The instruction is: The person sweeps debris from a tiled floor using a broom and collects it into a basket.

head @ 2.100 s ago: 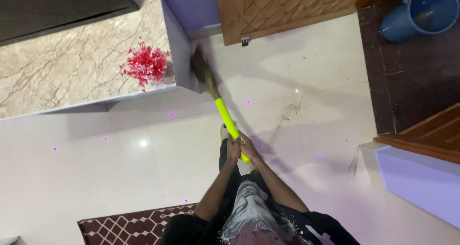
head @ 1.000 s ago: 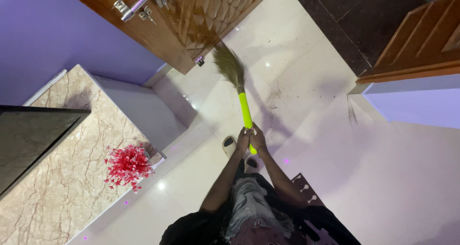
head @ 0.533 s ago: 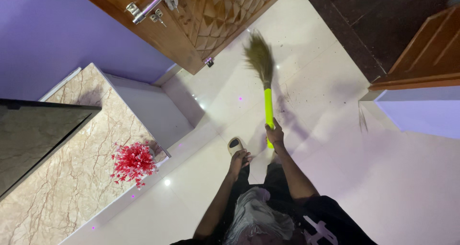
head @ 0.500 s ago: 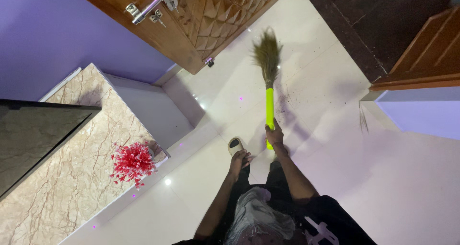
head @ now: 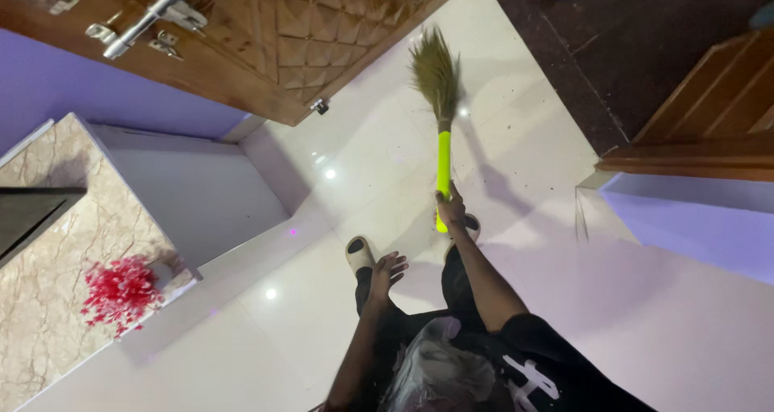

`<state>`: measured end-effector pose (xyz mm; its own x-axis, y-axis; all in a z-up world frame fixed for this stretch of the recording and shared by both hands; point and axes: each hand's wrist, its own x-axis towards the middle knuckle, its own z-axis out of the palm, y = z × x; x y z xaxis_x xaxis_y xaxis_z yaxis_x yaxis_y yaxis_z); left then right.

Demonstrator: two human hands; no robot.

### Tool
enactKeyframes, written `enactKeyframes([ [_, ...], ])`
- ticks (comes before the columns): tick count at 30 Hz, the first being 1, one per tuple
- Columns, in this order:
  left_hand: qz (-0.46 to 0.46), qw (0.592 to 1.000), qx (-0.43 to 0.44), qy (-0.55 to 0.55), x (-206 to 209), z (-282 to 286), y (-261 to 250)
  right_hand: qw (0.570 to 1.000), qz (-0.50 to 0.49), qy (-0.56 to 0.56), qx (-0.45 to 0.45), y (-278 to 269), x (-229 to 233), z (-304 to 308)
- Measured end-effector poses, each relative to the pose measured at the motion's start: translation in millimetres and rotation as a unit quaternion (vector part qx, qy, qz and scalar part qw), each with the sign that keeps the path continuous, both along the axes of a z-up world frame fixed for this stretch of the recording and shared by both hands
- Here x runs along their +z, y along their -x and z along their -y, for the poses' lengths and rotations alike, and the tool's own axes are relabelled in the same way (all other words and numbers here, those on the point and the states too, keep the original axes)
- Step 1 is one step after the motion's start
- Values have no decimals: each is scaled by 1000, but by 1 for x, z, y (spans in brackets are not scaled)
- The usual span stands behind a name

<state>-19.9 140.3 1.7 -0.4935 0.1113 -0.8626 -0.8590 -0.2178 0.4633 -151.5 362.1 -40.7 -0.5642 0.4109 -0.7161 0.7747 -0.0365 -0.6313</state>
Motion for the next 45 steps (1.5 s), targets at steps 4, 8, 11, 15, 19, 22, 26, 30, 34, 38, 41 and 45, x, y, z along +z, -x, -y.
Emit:
enactKeyframes([
  [4,19,998,56,-2,14,-57,-22,995,0,-26,96,26,-13,-78],
  [8,75,996,54,8,11,-121,-38,992,-48,113,13,117,-40,-147],
  [11,45,998,38,-5,9,-156,-47,979,-30,180,-91,150,-50,-164],
  [15,41,999,24,2,5,-186,-32,973,-94,126,-168,123,-38,-159],
  [19,34,997,71,-24,6,-200,-13,992,-100,21,-80,5,-4,-140],
  [22,25,994,96,-36,1,-209,-6,989,-102,-59,85,-83,21,-149],
  [26,18,999,24,-22,-10,-235,-6,947,-77,-136,281,-108,23,-175],
  [30,-32,999,-16,-8,-15,-236,-40,923,17,-120,366,-97,5,-181],
  [34,-65,998,-22,-5,-8,-201,-84,981,31,-81,172,-118,5,-182],
  [38,-7,1000,7,3,15,-140,-154,998,-20,-25,62,-170,26,-194],
  [41,16,999,36,21,20,-100,-212,991,-11,-62,118,-240,50,-192],
  [45,22,996,26,84,2,-44,-304,917,-147,-193,317,-320,70,-156],
])
